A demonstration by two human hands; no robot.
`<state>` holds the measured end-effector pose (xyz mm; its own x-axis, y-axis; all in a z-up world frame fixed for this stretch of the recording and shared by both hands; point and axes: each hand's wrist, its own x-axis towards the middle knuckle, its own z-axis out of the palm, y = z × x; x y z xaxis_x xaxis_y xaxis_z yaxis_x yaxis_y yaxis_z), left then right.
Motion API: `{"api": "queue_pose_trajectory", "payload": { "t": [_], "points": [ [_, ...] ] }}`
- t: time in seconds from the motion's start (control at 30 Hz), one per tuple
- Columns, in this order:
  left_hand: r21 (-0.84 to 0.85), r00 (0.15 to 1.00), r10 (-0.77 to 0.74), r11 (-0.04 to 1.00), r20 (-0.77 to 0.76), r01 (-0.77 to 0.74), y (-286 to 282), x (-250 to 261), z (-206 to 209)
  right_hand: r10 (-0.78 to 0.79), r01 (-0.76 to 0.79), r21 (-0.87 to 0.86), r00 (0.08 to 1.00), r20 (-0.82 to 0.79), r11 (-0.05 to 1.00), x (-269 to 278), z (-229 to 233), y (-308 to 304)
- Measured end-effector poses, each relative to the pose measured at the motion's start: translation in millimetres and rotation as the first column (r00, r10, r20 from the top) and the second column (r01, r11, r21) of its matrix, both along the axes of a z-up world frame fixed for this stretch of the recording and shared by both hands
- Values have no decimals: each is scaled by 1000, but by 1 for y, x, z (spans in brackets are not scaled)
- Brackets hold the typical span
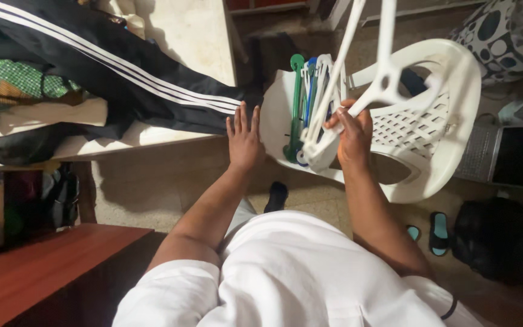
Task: The person folds a pair of pants and a shirt and hangs them on a hanger before placing them in a closet.
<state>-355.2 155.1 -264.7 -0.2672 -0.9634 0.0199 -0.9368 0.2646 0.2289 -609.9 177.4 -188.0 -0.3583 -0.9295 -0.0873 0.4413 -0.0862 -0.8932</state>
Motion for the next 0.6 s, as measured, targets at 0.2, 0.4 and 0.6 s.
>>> {"api": "queue_pose_trajectory", "payload": {
  "t": [0.2, 0.4, 0.6],
  "points": [
    [-57, 999, -33, 998, 4, 33, -24, 22, -56, 61, -43, 181, 993, -97, 982, 42, -16, -18],
    [84, 986, -137, 988, 90, 130, -54, 51, -68, 120, -84, 256, 984, -131, 963, 87, -52, -22],
    [92, 939, -272, 962, 210, 258, -70, 84, -93, 96, -50, 288, 985, -147, 956, 130, -45, -40]
  ]
}}
